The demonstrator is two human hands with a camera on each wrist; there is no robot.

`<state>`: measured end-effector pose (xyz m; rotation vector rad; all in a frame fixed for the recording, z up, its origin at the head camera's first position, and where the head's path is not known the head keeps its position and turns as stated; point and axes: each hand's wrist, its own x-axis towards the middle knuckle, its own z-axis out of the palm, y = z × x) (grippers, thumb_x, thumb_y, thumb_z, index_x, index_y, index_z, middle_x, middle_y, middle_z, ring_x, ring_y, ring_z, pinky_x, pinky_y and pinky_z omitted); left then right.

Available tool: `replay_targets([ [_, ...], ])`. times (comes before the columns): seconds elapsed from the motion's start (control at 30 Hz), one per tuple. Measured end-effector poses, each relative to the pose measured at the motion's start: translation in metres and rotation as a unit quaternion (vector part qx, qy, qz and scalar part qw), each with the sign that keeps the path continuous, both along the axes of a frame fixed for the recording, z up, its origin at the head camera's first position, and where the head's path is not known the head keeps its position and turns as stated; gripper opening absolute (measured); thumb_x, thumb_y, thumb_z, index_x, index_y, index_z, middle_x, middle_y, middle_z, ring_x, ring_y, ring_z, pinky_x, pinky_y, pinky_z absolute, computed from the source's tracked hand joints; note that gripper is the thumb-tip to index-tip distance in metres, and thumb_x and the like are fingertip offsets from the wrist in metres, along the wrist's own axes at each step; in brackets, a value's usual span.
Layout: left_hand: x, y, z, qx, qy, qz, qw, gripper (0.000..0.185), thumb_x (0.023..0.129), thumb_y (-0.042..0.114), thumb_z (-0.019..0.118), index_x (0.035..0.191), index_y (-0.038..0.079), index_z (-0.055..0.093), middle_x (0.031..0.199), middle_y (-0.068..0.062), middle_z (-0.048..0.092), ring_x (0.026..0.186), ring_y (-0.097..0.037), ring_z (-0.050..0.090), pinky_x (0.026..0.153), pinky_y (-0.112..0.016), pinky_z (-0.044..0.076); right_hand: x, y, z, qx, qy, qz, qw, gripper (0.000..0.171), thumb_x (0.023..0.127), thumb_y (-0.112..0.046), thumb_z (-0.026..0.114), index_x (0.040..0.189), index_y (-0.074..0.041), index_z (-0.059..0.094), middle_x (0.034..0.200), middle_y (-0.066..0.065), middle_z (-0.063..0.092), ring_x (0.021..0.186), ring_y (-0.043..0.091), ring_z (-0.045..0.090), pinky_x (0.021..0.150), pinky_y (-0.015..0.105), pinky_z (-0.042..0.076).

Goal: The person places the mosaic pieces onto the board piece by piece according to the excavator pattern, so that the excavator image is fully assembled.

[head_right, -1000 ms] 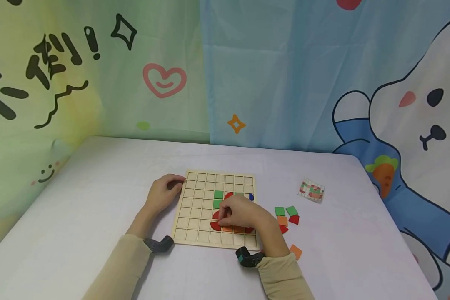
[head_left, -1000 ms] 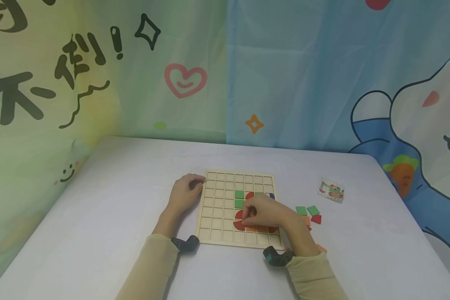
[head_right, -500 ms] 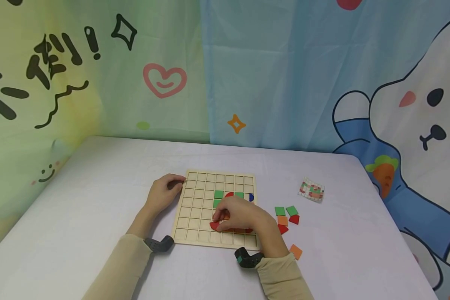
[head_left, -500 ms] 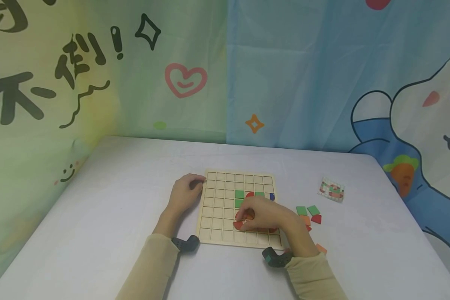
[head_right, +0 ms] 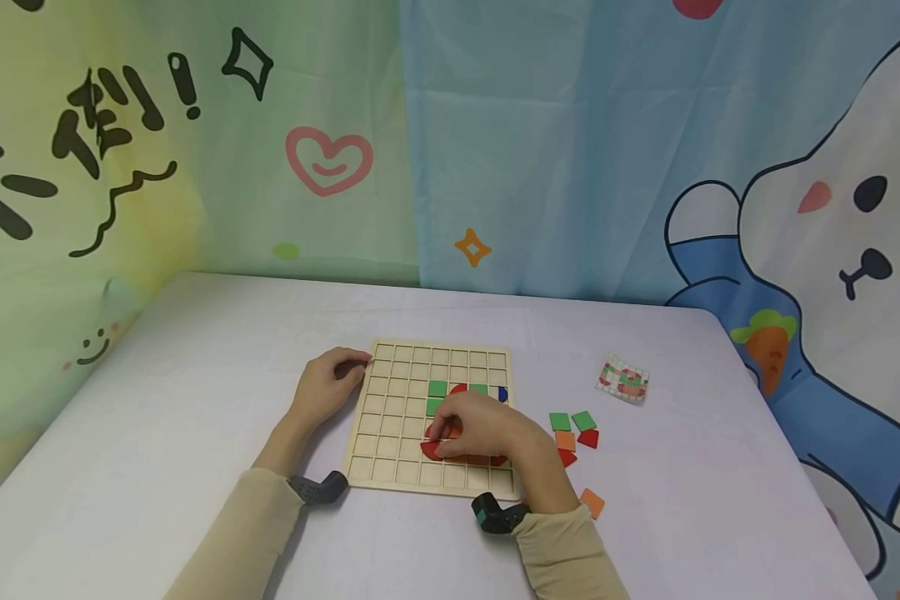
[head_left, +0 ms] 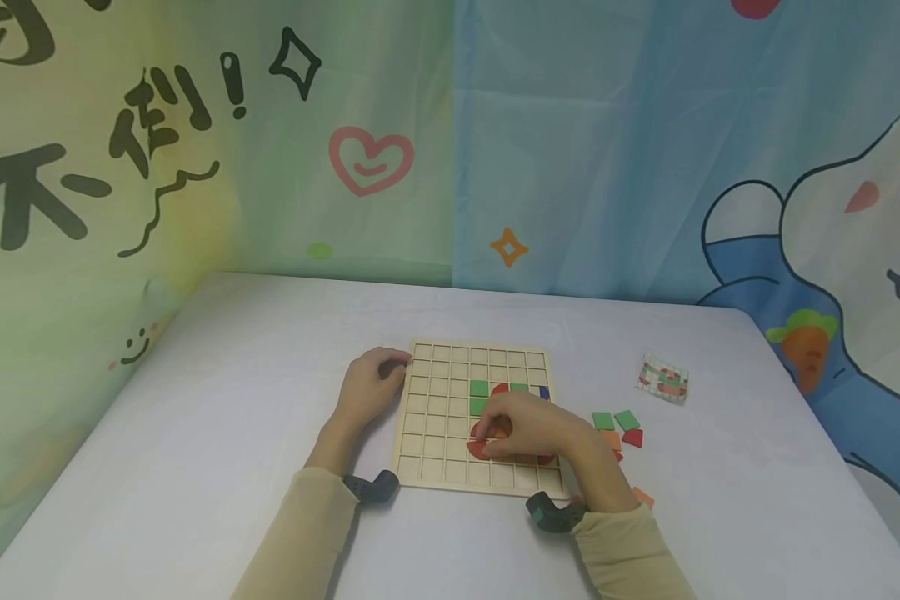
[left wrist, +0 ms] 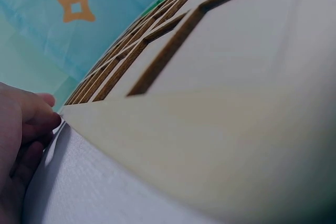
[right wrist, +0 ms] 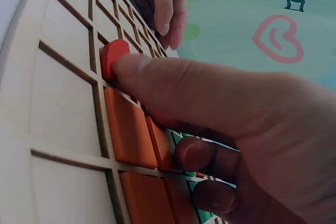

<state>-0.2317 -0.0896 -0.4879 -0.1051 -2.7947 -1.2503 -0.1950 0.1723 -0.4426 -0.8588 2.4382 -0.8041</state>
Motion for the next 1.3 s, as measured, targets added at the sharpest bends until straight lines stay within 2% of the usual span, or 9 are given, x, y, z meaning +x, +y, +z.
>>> replay_targets([
  [0.2, 0.0000, 0.0012, 0.0000, -0.004, 0.004, 0.001, 1.0000, 0.024, 0.093, 0.021, 0.055, 0.114, 0.016, 0.066, 0.124, -0.005, 0.064, 0.129, -0.024, 0.051, 0.113, -0.045, 0.036, 0.0004, 0.0008, -0.0015, 0.002, -0.010, 0.000, 1.000, 0.020, 0.076, -0.025, 0.080, 0.093, -0.023, 0.070, 0.088, -0.012, 0.063, 0.079, 0.010, 0.052, 0.070, 0.023, 0.046],
  [0.53, 0.0000, 0.0010, -0.0008, -0.009, 0.002, 0.004, 0.9999, 0.025, 0.093, 0.023, 0.055, 0.114, 0.016, 0.066, 0.126, -0.004, 0.063, 0.130, -0.023, 0.050, 0.113, -0.044, 0.035, 0.0031, -0.0030, 0.0013, 0.031, -0.001, -0.009, 0.999, 0.015, 0.077, -0.023, 0.078, 0.089, -0.021, 0.069, 0.082, -0.011, 0.061, 0.075, 0.009, 0.051, 0.066, 0.023, 0.046],
  [0.83, 0.0001, -0.0009, -0.0009, -0.008, 0.005, -0.001, 1.0000, 0.025, 0.092, 0.022, 0.055, 0.114, 0.015, 0.066, 0.126, -0.006, 0.063, 0.129, -0.024, 0.050, 0.113, -0.045, 0.035, 0.0042, -0.0050, 0.0026, 0.042, -0.002, -0.010, 0.999, 0.013, 0.078, -0.022, 0.077, 0.086, -0.021, 0.067, 0.071, -0.010, 0.055, 0.065, 0.007, 0.049, 0.057, 0.022, 0.043],
  [1.3, 0.0007, 0.0005, 0.0012, -0.004, -0.003, 0.003, 1.0000, 0.025, 0.093, 0.022, 0.055, 0.114, 0.015, 0.066, 0.126, -0.005, 0.063, 0.130, -0.024, 0.049, 0.113, -0.044, 0.035, 0.0044, -0.0045, 0.0034, 0.039, -0.005, -0.023, 0.999, 0.016, 0.076, -0.022, 0.078, 0.080, -0.020, 0.063, 0.069, -0.008, 0.052, 0.065, 0.007, 0.050, 0.057, 0.022, 0.044],
])
